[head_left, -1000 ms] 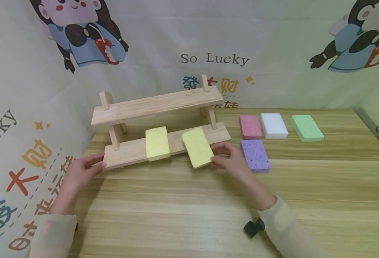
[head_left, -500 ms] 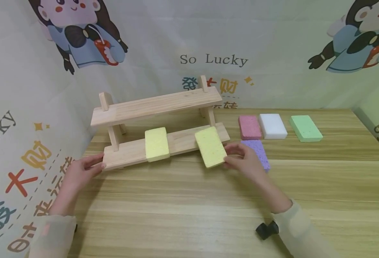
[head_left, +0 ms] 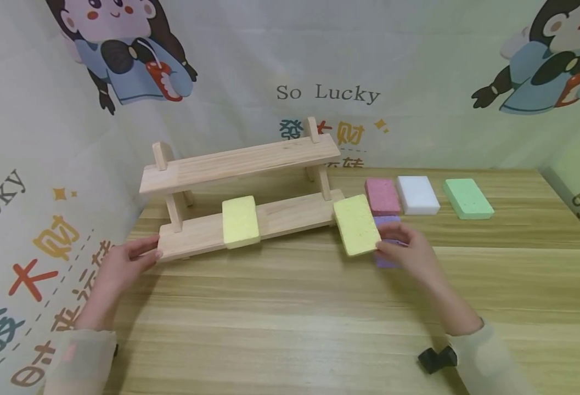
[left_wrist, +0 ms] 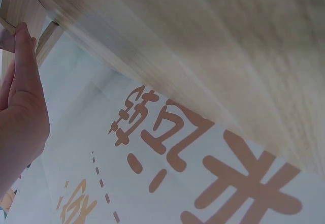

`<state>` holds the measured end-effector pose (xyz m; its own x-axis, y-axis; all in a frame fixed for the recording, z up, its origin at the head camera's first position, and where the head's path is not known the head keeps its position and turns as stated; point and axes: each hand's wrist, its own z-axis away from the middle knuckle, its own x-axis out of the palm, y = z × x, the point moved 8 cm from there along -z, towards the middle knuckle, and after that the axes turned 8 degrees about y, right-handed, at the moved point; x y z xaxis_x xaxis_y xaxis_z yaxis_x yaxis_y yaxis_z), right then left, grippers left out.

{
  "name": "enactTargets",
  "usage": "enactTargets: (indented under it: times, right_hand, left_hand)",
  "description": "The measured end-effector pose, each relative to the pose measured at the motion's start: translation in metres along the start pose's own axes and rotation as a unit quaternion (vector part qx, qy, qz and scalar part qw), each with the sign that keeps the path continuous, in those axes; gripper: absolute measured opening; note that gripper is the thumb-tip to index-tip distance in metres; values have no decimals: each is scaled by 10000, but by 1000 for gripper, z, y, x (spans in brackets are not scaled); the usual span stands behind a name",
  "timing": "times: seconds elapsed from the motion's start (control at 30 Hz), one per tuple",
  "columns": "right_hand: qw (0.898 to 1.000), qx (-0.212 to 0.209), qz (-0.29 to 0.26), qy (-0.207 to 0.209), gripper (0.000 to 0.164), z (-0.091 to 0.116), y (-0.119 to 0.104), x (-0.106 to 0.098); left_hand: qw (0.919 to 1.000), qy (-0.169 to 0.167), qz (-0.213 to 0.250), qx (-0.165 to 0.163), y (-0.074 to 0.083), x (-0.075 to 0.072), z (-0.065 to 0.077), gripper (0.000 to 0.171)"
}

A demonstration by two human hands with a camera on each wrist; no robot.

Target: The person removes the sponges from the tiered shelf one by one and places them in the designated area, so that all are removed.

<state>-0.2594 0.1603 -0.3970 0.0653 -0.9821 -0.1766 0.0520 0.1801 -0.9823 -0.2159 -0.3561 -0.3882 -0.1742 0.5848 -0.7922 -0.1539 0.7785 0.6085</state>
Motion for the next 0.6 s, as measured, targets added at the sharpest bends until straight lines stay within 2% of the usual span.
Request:
enactTargets:
  times: [0.23,0.47,0.6]
  right_hand:
    - [9998,130,-61,151,38,4,11,-32]
    - [9978,86,-615,245,25,11,14,-57]
    - [9975,69,-615,336,25,14,17,-69]
  left_hand:
    - [10000,23,-58,7,0,0,-1,50]
    - [10000,41,-86,21,0,0,-1,50]
    - [10000,17,-76,-30,-1,1,-1,50]
